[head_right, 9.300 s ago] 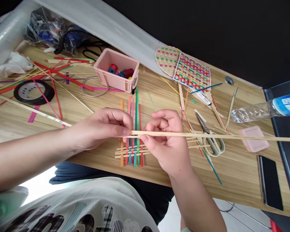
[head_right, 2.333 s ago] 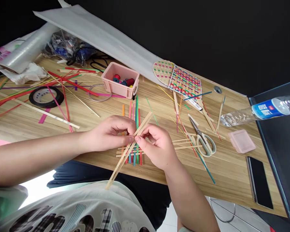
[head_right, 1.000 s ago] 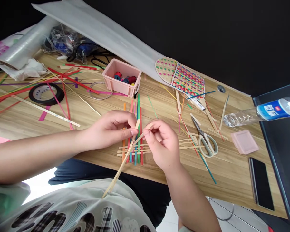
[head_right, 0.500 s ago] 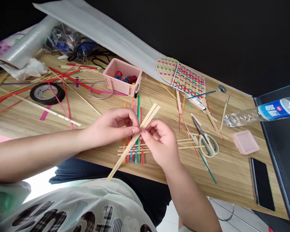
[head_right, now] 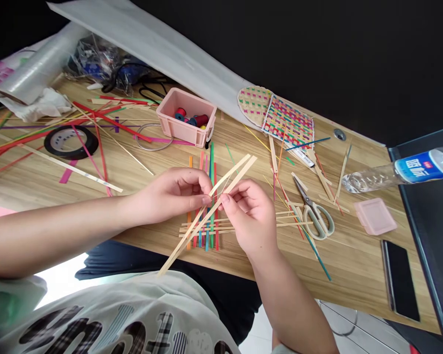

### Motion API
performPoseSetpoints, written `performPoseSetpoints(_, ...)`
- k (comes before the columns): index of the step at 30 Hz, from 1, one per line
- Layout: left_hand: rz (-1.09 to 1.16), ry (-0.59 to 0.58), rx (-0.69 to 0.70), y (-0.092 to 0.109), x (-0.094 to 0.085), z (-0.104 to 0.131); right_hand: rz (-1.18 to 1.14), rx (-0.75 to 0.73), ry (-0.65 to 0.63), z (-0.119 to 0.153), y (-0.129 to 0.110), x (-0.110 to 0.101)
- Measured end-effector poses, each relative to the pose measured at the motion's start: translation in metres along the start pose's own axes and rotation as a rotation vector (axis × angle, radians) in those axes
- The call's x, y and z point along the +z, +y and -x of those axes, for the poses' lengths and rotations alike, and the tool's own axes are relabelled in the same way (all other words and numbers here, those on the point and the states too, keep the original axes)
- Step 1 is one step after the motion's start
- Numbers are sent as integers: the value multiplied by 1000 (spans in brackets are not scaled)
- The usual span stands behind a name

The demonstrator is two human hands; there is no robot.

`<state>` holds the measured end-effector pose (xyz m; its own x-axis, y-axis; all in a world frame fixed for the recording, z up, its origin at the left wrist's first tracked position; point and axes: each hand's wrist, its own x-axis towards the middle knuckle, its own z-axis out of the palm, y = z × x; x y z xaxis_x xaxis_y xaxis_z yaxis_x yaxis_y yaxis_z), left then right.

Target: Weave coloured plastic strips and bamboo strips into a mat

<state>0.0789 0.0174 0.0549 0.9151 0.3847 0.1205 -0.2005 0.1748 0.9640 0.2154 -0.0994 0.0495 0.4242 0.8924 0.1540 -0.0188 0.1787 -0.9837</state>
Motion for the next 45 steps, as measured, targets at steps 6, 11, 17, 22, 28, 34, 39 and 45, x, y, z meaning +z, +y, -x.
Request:
performPoseSetpoints(6, 75, 22, -12, -1, -1, 0, -5, 4, 31, -1, -1, -1)
performPoseSetpoints(11, 96, 66, 34, 1, -3, -2, -49, -16, 126, -4, -4, 0)
performPoseSetpoints(17, 82, 74, -12, 1, -3, -3, -97, -44, 192, -7, -5, 2)
performPoseSetpoints(22, -164, -143, -195, -5, -3, -4, -112, -145, 319, -12, -5, -2)
performPoseSetpoints(28, -209, -109, -233, -10, -6, -4, -142, -191, 524, -17, -9, -6)
performPoseSetpoints(34, -127, -82, -265, -6, -6, -4, -168, -225, 643, -18, -13, -15)
performPoseSetpoints(39, -70, -15, -289, -4, -4, -5, -141, -198, 504, -17, -9, -11)
performPoseSetpoints(45, -27, 79, -337, -1, -5, -6, 39, 79, 7, -3, 5, 2)
